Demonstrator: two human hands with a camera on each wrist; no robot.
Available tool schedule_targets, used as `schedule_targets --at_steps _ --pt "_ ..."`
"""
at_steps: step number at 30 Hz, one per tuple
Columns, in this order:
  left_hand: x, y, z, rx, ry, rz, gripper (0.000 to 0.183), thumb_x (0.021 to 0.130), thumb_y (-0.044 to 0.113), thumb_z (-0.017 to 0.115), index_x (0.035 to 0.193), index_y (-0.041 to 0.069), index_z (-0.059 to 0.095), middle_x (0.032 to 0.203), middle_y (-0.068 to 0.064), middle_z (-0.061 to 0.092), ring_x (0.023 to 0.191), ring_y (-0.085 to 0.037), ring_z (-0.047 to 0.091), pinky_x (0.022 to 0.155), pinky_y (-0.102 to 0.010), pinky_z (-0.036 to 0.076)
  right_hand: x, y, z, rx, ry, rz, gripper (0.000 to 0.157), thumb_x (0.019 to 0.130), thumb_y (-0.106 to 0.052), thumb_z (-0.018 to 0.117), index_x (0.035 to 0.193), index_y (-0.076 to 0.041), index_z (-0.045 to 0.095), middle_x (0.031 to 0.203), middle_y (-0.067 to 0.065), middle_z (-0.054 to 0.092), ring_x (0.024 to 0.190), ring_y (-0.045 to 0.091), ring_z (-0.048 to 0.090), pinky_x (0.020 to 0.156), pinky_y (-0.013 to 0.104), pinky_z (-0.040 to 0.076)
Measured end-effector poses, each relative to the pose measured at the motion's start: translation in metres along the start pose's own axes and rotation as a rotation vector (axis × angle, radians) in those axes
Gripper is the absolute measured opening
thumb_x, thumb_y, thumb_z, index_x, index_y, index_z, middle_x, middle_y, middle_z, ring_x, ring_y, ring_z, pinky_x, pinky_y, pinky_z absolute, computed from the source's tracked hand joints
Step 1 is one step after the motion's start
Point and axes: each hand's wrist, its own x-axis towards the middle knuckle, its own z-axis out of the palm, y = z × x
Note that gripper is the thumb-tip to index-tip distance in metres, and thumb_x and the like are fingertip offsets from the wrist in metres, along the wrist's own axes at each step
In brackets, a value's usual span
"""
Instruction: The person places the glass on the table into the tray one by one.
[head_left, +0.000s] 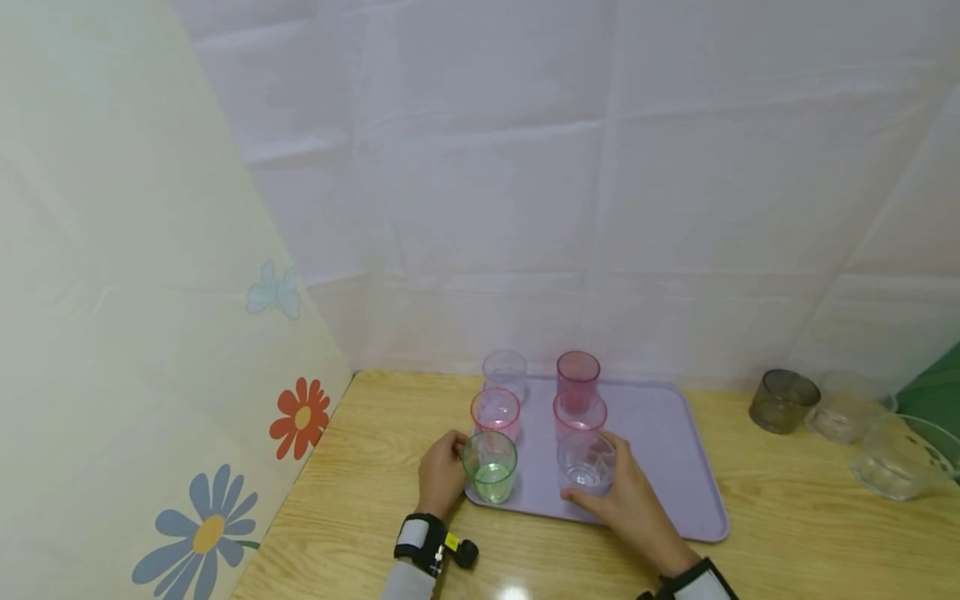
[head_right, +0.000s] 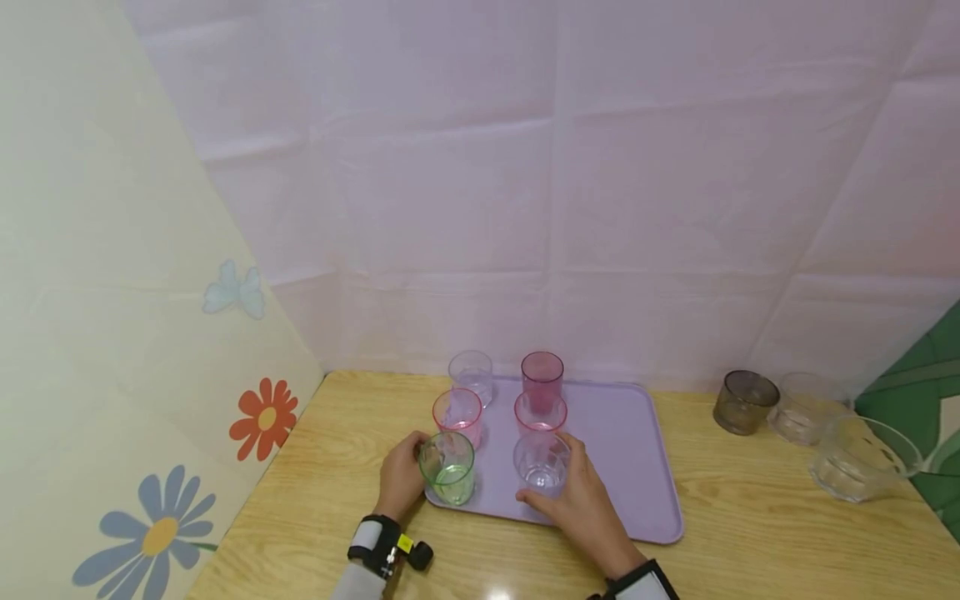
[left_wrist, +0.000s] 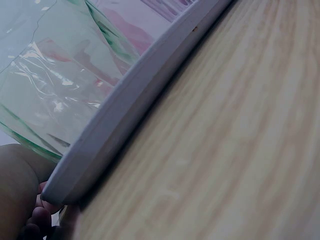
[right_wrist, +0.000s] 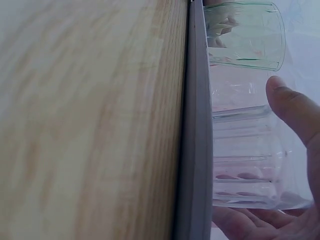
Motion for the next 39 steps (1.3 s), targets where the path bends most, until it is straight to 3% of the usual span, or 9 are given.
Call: schedule_targets --at_steps 12,35,39 --pt "-0.0007 0.0003 0.0011 -0.002 0.008 0.019 0.011 0.089 0.002 0.071 0.095 0.011 0.073 0.082 0.001 0.065 0.073 -0.011 0.055 0.067 -0.029 0.045 -0.0007 0.0011 -0.0018 -0.007 -0.020 0.038 0.112 0.071 -0.038 0.099 0.151 0.006 0.033 0.142 0.040 0.056 0.131 0.056 0.058 0.107 0.070 0.045" --pt "-0.0015 0.0031 -0.0002 -0.006 0.002 0.003 0.013 0.091 0.000 0.069 0.098 0.010 0.074 0.084 0.000 0.067 0.076 -0.012 0.057 0.070 -0.031 0.048 -0.0058 0.0017 -0.0034 -0.043 -0.022 -0.020 0.112 0.071 -0.038 0.099 0.150 0.007 0.034 0.145 0.037 0.057 0.131 0.055 0.058 0.107 0.069 0.046" --pt "-0.0007 0.0012 -0.0009 -0.007 0.002 0.011 0.013 0.091 0.000 0.069 0.098 0.010 0.074 0.084 0.001 0.067 0.076 -0.011 0.057 0.070 -0.030 0.048 -0.0060 0.0023 -0.0066 -0.031 -0.041 -0.003 0.113 0.072 -0.039 0.098 0.153 0.006 0.032 0.148 0.039 0.052 0.124 0.054 0.063 0.102 0.066 0.052"
